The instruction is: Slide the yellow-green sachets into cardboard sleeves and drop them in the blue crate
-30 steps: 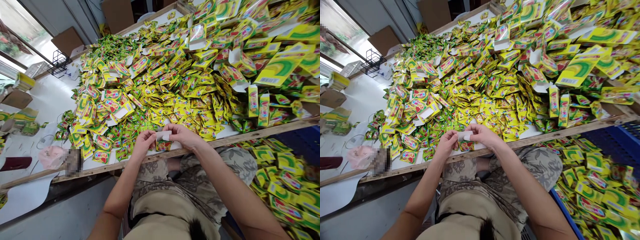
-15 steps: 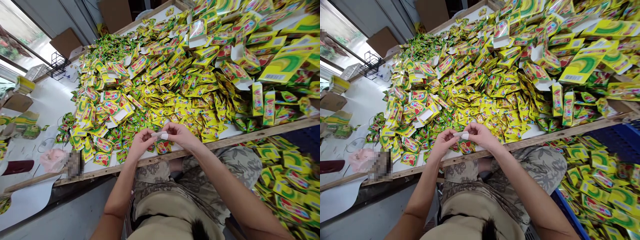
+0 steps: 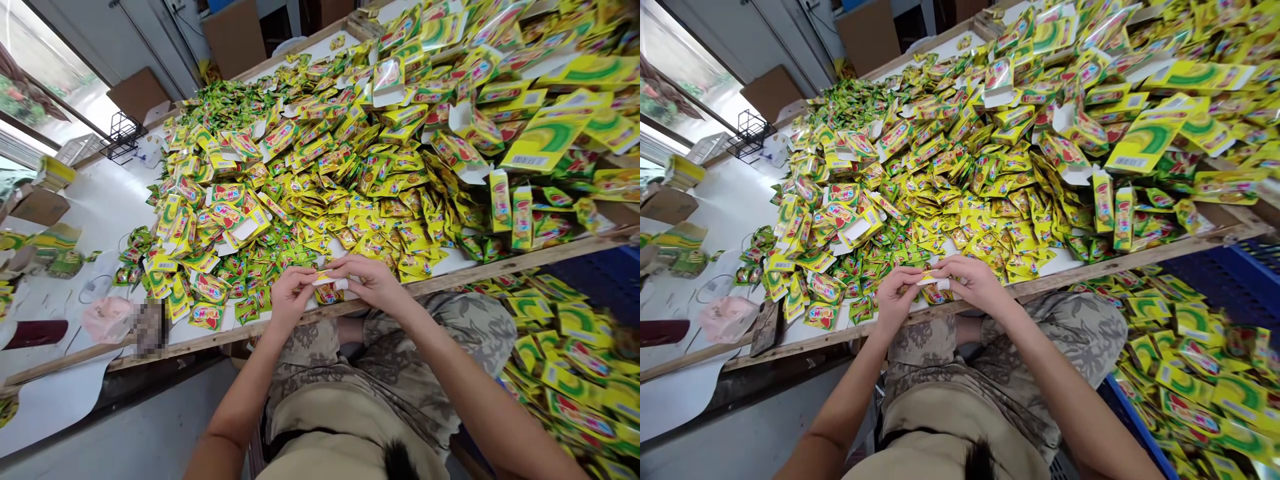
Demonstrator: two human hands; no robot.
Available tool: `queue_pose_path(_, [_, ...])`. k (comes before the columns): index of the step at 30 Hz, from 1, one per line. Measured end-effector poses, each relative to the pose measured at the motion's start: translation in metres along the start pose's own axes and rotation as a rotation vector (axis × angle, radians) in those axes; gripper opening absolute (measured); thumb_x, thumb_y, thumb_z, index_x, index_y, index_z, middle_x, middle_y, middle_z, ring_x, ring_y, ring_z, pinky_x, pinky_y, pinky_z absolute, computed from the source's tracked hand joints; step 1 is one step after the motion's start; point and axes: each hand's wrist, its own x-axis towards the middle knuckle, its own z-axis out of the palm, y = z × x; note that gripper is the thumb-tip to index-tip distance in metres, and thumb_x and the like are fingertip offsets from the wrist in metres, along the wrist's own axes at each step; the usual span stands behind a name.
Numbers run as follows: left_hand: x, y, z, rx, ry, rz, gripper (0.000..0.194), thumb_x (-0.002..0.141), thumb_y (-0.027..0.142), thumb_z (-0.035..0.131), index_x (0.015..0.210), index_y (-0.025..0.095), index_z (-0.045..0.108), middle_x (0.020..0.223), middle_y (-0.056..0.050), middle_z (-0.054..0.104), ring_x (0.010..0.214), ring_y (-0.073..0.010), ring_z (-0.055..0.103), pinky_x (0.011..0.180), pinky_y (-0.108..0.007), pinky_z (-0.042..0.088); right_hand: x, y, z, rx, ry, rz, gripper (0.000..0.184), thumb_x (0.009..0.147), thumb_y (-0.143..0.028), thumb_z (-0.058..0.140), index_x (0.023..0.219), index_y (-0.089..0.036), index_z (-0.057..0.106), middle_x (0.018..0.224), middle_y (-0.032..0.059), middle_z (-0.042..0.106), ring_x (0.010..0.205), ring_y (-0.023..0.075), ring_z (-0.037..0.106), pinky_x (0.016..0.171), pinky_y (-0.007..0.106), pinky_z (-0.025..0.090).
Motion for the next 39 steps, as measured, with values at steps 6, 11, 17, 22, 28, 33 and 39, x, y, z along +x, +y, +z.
queue_pose_path(6, [-0.002, 0.004, 0.002, -0.058, -0.035, -0.082, 0.019, 0.073, 0.035, 0.078, 0.083, 0.02, 0.071, 0.096, -0.007, 0.071, 0.087, -0.0187, 0.066, 0.076, -0.03, 0.051, -0.002, -0.005, 0.006, -0.022, 0.033, 0.012, 0.013, 0.088, -0.028, 0.06, 0.096, -0.025, 0.07, 0.102, 0.0078, 0.071, 0.097, 0.0229, 0.065, 0.087, 0.038, 0.049])
queue_pose_path(11, [0.002, 0.011, 0.005, 0.026, 0.02, -0.131, 0.017, 0.076, 0.036, 0.075, 0.087, 0.022, 0.073, 0.081, -0.002, 0.07, 0.066, -0.0121, 0.057, 0.067, -0.026, 0.046, 0.0, -0.011, 0.008, -0.1, 0.072, 0.068, 0.014, 0.087, -0.025, 0.058, 0.096, -0.023, 0.068, 0.091, 0.0068, 0.069, 0.085, 0.0213, 0.062, 0.077, 0.035, 0.047])
queue_pose_path(17, [0.009, 0.019, 0.01, -0.193, 0.025, -0.242, 0.018, 0.072, 0.037, 0.078, 0.076, 0.02, 0.072, 0.077, -0.002, 0.069, 0.072, -0.0142, 0.061, 0.071, -0.027, 0.05, 0.006, -0.014, 0.01, 0.172, 0.081, 0.302, 0.016, 0.081, -0.036, 0.065, 0.084, -0.02, 0.067, 0.079, 0.0035, 0.066, 0.07, 0.0168, 0.057, 0.066, 0.031, 0.045])
queue_pose_path(22, [0.012, 0.018, 0.01, -0.205, 0.015, -0.278, 0.018, 0.074, 0.036, 0.077, 0.073, 0.019, 0.071, 0.074, -0.001, 0.07, 0.063, -0.0119, 0.061, 0.064, -0.026, 0.051, 0.013, -0.011, 0.009, 0.288, 0.099, 0.406, 0.022, 0.076, -0.04, 0.068, 0.076, -0.018, 0.068, 0.071, 0.0023, 0.065, 0.066, 0.0158, 0.057, 0.064, 0.03, 0.046])
queue_pose_path(28, [0.013, -0.001, 0.001, 0.079, -0.04, 0.247, 0.016, 0.076, 0.031, 0.077, 0.088, 0.021, 0.075, 0.088, -0.006, 0.075, 0.082, -0.017, 0.071, 0.073, -0.028, 0.057, 0.004, -0.003, 0.007, 0.108, 0.145, 0.239, 0.016, 0.082, -0.031, 0.064, 0.087, -0.02, 0.075, 0.087, 0.005, 0.075, 0.082, 0.0202, 0.068, 0.076, 0.033, 0.053])
queue_pose_path(33, [0.007, -0.01, -0.002, 0.205, -0.073, 0.473, 0.024, 0.08, 0.023, 0.074, 0.104, 0.023, 0.07, 0.1, -0.007, 0.075, 0.095, -0.0181, 0.072, 0.081, -0.031, 0.059, -0.015, 0.009, 0.008, -0.019, 0.114, -0.015, 0.03, 0.087, -0.015, 0.054, 0.11, -0.025, 0.071, 0.109, 0.0043, 0.073, 0.108, 0.0204, 0.066, 0.096, 0.037, 0.052])
queue_pose_path(39, [-0.001, -0.009, 0.008, 0.209, -0.02, 0.442, 0.015, 0.084, 0.017, 0.068, 0.098, 0.021, 0.07, 0.102, -0.008, 0.074, 0.095, -0.0173, 0.071, 0.084, -0.033, 0.059, -0.017, 0.009, 0.02, -0.052, 0.125, -0.036, 0.026, 0.09, -0.019, 0.054, 0.11, -0.026, 0.068, 0.104, 0.0046, 0.072, 0.099, 0.0201, 0.068, 0.089, 0.037, 0.055])
